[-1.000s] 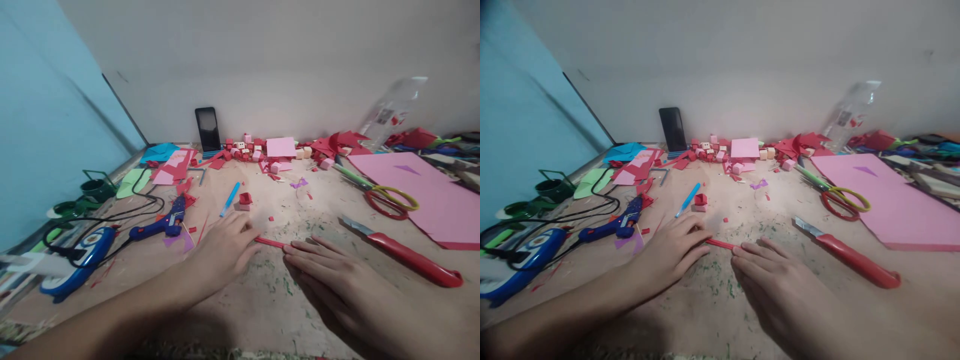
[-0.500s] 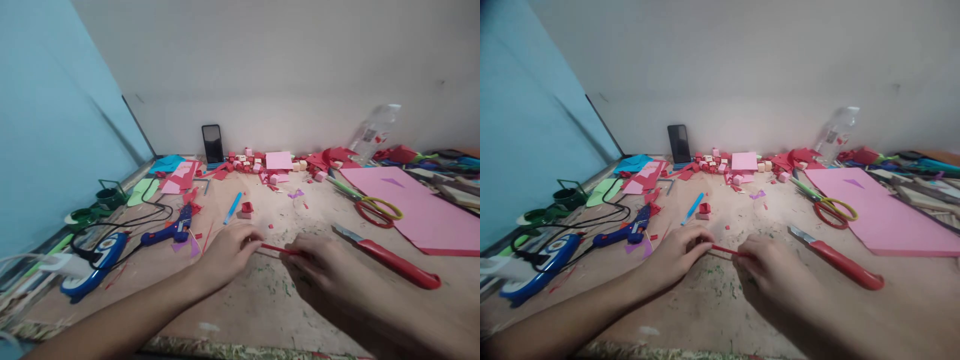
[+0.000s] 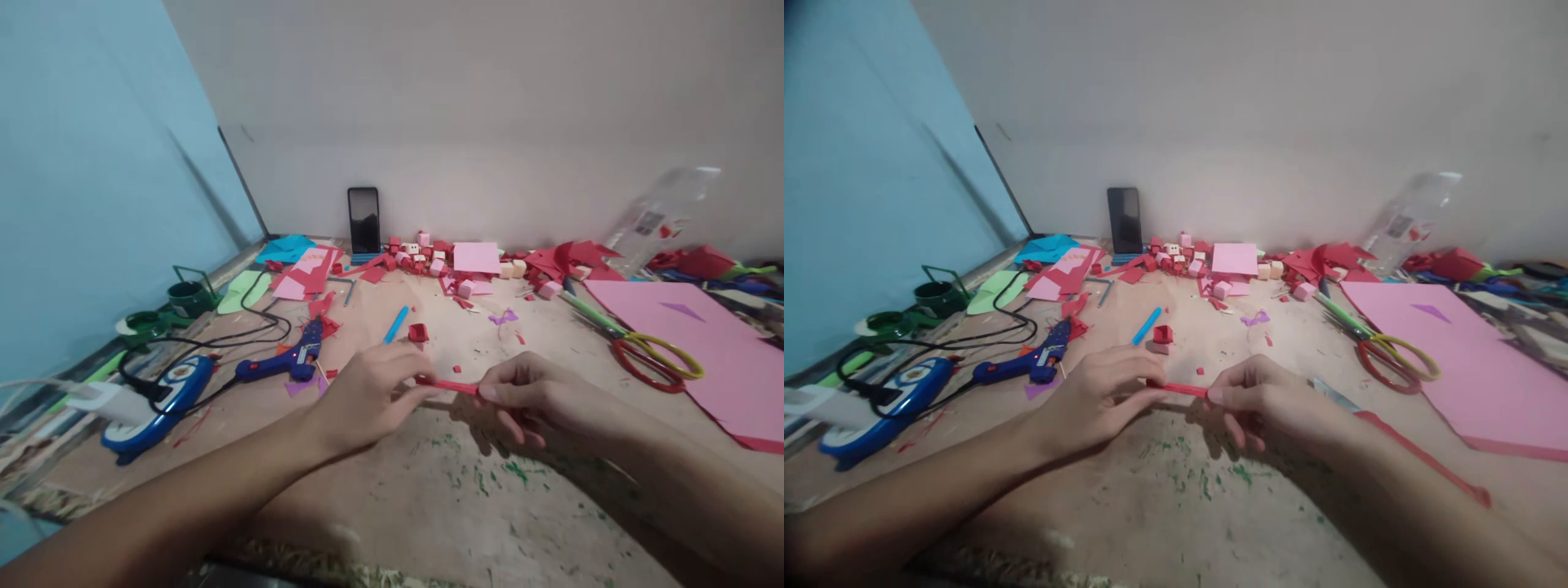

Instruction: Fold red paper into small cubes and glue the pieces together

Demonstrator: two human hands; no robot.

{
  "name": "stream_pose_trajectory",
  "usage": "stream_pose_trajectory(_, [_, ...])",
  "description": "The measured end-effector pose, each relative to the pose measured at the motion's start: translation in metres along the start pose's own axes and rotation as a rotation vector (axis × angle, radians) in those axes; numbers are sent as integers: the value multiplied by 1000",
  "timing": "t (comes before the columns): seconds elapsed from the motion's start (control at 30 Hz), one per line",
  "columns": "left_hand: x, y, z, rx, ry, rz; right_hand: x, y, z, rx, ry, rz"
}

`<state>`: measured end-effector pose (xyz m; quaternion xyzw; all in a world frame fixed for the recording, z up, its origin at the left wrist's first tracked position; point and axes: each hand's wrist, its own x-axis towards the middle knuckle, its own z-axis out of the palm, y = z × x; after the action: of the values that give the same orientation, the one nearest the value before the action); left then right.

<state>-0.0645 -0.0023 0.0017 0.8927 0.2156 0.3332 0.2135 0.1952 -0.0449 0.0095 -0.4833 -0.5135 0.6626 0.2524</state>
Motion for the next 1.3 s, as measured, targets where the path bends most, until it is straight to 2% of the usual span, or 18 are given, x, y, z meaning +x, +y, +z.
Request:
stream_pose_trajectory(0.07, [-1, -2, 3, 41, -11, 41, 0, 8, -2, 19, -42, -15])
stream_pose_trajectory(0.13, [-1, -3, 5, 65, -4, 44, -2, 11, -2, -49, -14, -27])
stream_pose_trajectory(0.2, [-1, -2, 7, 63, 6, 14, -4, 10, 1, -188, 70, -69])
stream_pose_trajectory(0.33, [0, 3, 10, 13, -21, -52, -8, 5, 14, -497, 239, -271])
stream_pose_trajectory(0.57, [5, 10, 14, -263, -90, -361, -10, 16, 23, -784, 362, -581])
stream_pose_trajectory(0.73, [7, 12, 15, -363, -31, -408, -10, 23, 24, -797, 427, -700])
stream_pose_trajectory(0.83, [6, 13, 14, -302, 4, -350, -11, 22, 26, -760, 441, -690])
stream_pose_trajectory(0.93, [4, 13, 11, -217, -6, -244, -12, 20, 28, -709, 415, -591])
stream_pose_trajectory(1.0, [4, 13, 10, -213, -4, -225, -12, 19, 29, -661, 390, -520])
stream_pose_trajectory(1.13, [6, 10, 11, -329, 23, -344, -11, 16, 31, -558, 417, -458])
stream_pose_trajectory(1.3, [5, 9, 15, -414, -73, -446, -10, 14, 32, -439, 426, -416])
